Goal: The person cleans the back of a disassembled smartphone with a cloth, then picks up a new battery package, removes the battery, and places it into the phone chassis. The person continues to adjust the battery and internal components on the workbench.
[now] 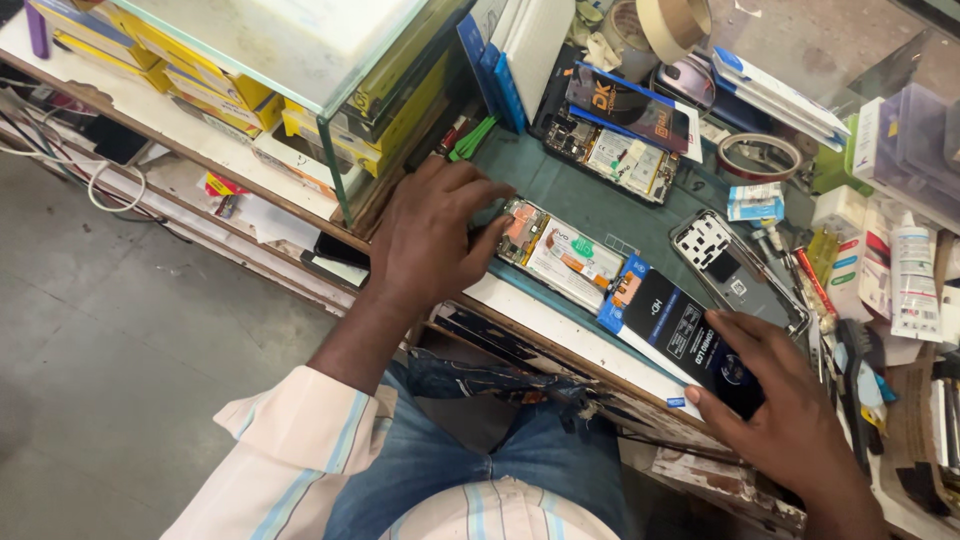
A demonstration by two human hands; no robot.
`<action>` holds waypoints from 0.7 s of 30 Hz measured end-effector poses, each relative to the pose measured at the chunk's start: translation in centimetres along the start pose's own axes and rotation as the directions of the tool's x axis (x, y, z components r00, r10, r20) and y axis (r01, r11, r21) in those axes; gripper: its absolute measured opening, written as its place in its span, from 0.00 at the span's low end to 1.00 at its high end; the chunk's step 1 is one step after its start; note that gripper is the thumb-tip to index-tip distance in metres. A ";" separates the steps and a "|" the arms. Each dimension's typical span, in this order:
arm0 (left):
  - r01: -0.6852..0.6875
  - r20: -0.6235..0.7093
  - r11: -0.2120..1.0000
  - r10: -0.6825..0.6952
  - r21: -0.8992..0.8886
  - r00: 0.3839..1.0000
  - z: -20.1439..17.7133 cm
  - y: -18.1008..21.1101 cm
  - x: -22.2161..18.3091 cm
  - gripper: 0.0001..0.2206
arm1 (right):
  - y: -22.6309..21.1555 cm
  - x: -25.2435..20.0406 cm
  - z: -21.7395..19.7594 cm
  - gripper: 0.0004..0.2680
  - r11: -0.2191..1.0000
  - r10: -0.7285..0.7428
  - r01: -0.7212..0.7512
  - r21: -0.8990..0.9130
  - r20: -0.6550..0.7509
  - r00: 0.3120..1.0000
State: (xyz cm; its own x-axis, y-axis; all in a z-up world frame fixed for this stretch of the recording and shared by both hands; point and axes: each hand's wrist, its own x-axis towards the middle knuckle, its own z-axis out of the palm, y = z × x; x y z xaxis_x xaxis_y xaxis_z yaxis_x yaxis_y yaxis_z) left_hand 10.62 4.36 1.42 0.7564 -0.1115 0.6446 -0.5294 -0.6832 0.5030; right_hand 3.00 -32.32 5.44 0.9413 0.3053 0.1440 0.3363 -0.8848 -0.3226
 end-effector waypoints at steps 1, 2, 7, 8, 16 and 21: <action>0.009 0.016 1.000 -0.009 0.011 1.000 0.0 0.0 0.0 0.11 | -0.1 0.0 0.0 0.30 1.000 0.008 -0.008 0.002 0.001 1.000; 0.016 0.033 1.000 -0.017 0.021 0.999 0.0 0.0 0.0 0.11 | -0.2 0.0 0.0 0.30 1.000 0.015 -0.015 0.003 0.009 1.000; 0.043 0.014 0.999 -0.043 0.030 0.999 0.3 -0.2 -0.2 0.10 | -2.2 1.0 -0.9 0.30 0.995 -0.007 0.010 -0.101 0.025 1.000; 0.050 0.008 0.998 -0.050 0.034 0.999 0.4 -0.2 -0.2 0.10 | -2.9 1.4 -1.2 0.29 0.990 -0.079 0.080 -0.112 0.015 0.997; 0.077 -0.015 0.997 -0.076 0.032 0.997 0.5 -0.2 -0.2 0.09 | -8.8 9.5 -0.7 0.12 0.961 -0.275 0.274 0.023 0.090 0.957; 0.102 -0.012 0.994 -0.101 0.045 0.995 0.5 -0.3 -0.2 0.08 | -11.1 15.1 2.0 0.16 0.920 -0.385 0.367 0.136 0.148 0.911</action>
